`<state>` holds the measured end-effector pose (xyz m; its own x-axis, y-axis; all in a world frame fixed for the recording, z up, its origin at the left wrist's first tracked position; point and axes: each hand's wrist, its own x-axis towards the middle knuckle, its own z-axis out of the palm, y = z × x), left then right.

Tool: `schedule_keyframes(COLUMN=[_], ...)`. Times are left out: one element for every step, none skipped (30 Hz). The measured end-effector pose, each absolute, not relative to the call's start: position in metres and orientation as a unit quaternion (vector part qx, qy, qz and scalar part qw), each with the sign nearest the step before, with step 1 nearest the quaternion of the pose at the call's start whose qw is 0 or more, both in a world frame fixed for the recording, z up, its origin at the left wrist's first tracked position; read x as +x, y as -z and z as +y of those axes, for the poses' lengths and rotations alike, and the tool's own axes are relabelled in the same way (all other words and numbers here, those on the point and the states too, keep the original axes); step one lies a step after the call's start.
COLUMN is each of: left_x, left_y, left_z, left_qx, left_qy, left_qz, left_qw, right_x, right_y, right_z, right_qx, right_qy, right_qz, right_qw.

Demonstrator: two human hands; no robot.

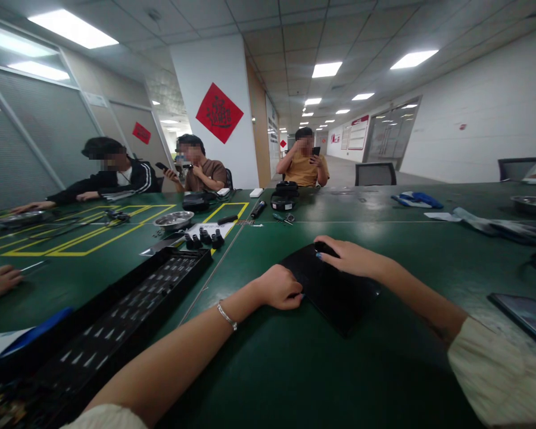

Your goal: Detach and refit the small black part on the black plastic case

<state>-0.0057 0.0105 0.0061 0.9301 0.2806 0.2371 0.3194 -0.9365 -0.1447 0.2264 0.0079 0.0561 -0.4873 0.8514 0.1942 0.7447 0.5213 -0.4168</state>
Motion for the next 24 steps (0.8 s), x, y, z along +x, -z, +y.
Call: schedule_keyframes(left_x=[-0.006,-0.006,-0.006,-0.006,-0.007,-0.007,-0.007,-0.007,-0.007,-0.006,-0.005,-0.004,-0.003,-0.002,-0.001,-0.001,0.0,0.0,0.0,0.001,0.002,0.004,0.006,0.008], left_y=[-0.006,-0.005,-0.004,-0.003,-0.002,-0.002,-0.001,-0.001,-0.002,-0.002,-0.002,-0.003,-0.004,-0.004,-0.004,-0.004,-0.003,-0.003,-0.003,-0.002,-0.002,-0.002,-0.001,-0.001], left_z=[0.011,0.011,0.011,0.011,0.01,0.009,0.007,0.005,0.003,0.001,-0.001,-0.002,-0.003,-0.003,-0.003,-0.003,-0.002,-0.002,-0.001,-0.001,-0.001,-0.001,-0.001,-0.001], left_qx=[-0.979,-0.979,-0.979,-0.979,-0.976,-0.974,-0.971,-0.967,-0.963,-0.958,-0.952,-0.946,-0.939,-0.932,-0.924,-0.915,-0.904,-0.892,-0.878,-0.863,-0.847,-0.829,-0.811,-0.791], left_qy=[0.107,0.109,0.112,0.119,0.129,0.141,0.155,0.169,0.184,0.198,0.211,0.223,0.235,0.246,0.257,0.269,0.283,0.299,0.316,0.331,0.347,0.361,0.374,0.385], left_qz=[-0.147,-0.142,-0.139,-0.138,-0.141,-0.147,-0.154,-0.164,-0.175,-0.189,-0.207,-0.225,-0.244,-0.263,-0.281,-0.3,-0.319,-0.339,-0.358,-0.376,-0.391,-0.402,-0.41,-0.416], left_qw=[0.091,0.092,0.094,0.097,0.1,0.102,0.102,0.099,0.094,0.087,0.079,0.071,0.062,0.053,0.043,0.03,0.014,-0.007,-0.033,-0.064,-0.1,-0.141,-0.185,-0.231], right_x=[0.224,0.223,0.222,0.222,0.223,0.226,0.23,0.235,0.239,0.244,0.247,0.249,0.25,0.248,0.246,0.243,0.239,0.235,0.231,0.228,0.225,0.222,0.22,0.219], right_y=[-0.056,-0.056,-0.057,-0.059,-0.061,-0.064,-0.066,-0.068,-0.069,-0.069,-0.067,-0.064,-0.059,-0.052,-0.044,-0.035,-0.025,-0.016,-0.007,0.001,0.007,0.012,0.015,0.016], right_z=[0.007,0.007,0.007,0.007,0.007,0.009,0.01,0.013,0.015,0.018,0.021,0.022,0.022,0.021,0.019,0.015,0.01,0.004,-0.001,-0.007,-0.012,-0.016,-0.02,-0.022], right_qx=[-0.481,-0.495,-0.51,-0.523,-0.534,-0.544,-0.555,-0.568,-0.581,-0.592,-0.597,-0.597,-0.59,-0.581,-0.57,-0.559,-0.549,-0.538,-0.524,-0.506,-0.488,-0.474,-0.462,-0.453], right_qy=[-0.132,-0.131,-0.139,-0.155,-0.173,-0.194,-0.213,-0.231,-0.25,-0.273,-0.303,-0.341,-0.381,-0.415,-0.443,-0.465,-0.484,-0.5,-0.519,-0.542,-0.563,-0.578,-0.589,-0.598], right_qz=[-0.844,-0.834,-0.822,-0.809,-0.796,-0.782,-0.765,-0.746,-0.724,-0.699,-0.673,-0.643,-0.612,-0.583,-0.558,-0.536,-0.516,-0.497,-0.478,-0.457,-0.439,-0.426,-0.418,-0.413], right_qw=[0.199,0.205,0.212,0.218,0.226,0.235,0.245,0.259,0.276,0.294,0.314,0.338,0.364,0.387,0.409,0.429,0.446,0.462,0.477,0.491,0.503,0.51,0.514,0.517])
